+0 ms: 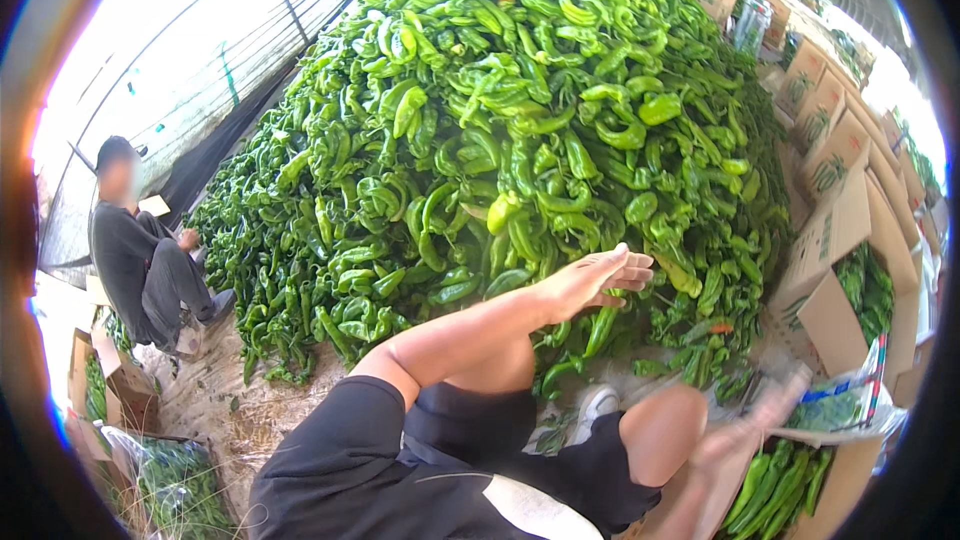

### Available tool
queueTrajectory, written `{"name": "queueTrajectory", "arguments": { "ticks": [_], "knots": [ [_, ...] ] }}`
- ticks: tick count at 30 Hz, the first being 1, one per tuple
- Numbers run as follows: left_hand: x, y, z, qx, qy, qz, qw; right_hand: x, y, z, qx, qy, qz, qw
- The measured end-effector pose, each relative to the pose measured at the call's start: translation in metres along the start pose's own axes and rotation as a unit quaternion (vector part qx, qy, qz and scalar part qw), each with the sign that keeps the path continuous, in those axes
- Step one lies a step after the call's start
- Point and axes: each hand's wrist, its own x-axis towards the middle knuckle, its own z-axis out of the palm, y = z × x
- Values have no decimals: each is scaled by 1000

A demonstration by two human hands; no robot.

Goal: The person sits on the ground and sorts green peppers from a large pile into cardboard boxes. They pick peppers by hand, inspect them, and place them into boxes, repeating the process continuously.

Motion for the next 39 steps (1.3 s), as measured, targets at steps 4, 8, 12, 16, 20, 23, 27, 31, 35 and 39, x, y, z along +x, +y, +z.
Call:
{"name": "queueTrajectory", "arguments": {
  "ticks": [4,8,12,16,20,23,27,31,35,39],
  "knots": [
    [38,-4,-6,-146,39,-16,988,20,-56,181,136,-153,-61,977],
    [45,7,-60,-150,41,-47,987,7,55,286,-88,-409,-19,908],
    [51,-14,-148,-174,165,-39,970,51,12,326,75,-257,110,957],
    [97,10,-109,-95,143,-52,984,13,71,371,95,-413,211,881],
    [74,75,-166,63,77,28,995,62,74,349,-112,-394,266,872],
    [98,126,-247,494,350,116,787,79,67,346,67,-310,292,902],
    [112,170,-362,661,562,21,496,77,38,362,37,-354,186,916],
    [102,141,-389,688,502,60,520,79,44,361,63,-396,206,893],
    [50,96,-377,718,493,81,485,82,54,356,78,-408,213,884],
    [-23,33,-388,738,471,81,476,84,55,352,85,-429,218,872]
  ]
}}
